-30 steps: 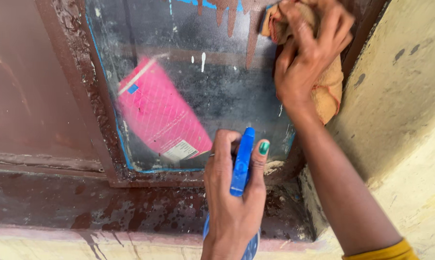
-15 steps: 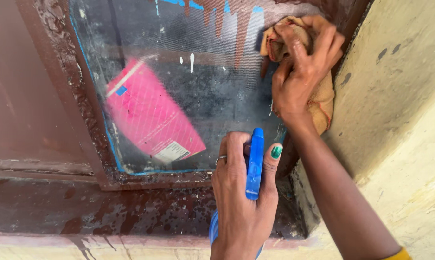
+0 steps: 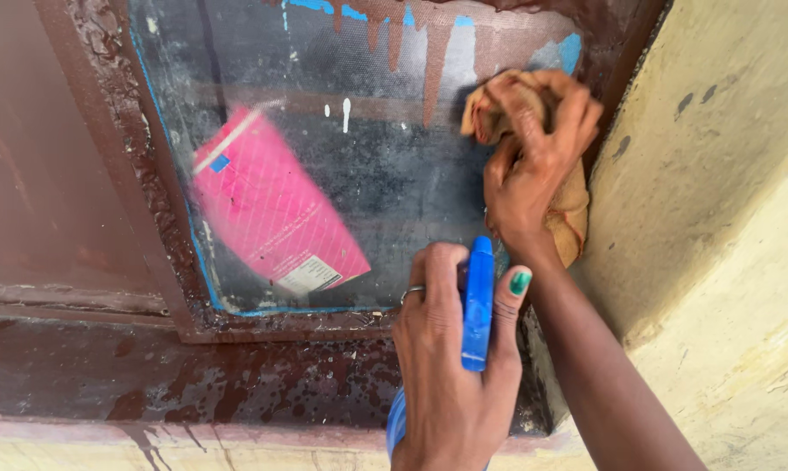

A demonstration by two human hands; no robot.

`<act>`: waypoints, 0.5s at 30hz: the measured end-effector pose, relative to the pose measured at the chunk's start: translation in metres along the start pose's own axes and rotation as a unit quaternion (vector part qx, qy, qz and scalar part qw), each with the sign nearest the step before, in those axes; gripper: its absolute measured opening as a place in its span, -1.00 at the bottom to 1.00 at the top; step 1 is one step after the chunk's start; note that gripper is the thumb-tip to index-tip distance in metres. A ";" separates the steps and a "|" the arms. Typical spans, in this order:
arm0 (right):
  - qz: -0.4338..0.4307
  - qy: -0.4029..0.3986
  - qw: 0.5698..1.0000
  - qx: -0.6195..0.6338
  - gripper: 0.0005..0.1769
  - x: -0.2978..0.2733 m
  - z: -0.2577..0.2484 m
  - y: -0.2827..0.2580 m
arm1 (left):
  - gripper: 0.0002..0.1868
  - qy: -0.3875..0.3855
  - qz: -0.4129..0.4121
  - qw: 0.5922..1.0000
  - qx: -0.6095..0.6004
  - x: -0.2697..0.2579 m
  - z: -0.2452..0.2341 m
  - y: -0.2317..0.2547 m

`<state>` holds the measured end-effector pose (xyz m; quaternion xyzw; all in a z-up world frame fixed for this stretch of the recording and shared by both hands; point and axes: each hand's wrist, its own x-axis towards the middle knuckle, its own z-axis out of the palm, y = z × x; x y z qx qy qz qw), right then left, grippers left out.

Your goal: The person cleans a small window pane set into a brown door by spraying liquid from a blue bottle and wiping the surface with a cloth.

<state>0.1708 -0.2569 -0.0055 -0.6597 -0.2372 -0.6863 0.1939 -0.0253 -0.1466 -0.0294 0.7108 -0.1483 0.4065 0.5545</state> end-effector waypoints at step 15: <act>-0.099 -0.016 0.995 -0.006 -0.75 0.015 0.041 0.002 | -0.69 0.061 -0.020 0.998 0.023 0.011 -0.031 -0.023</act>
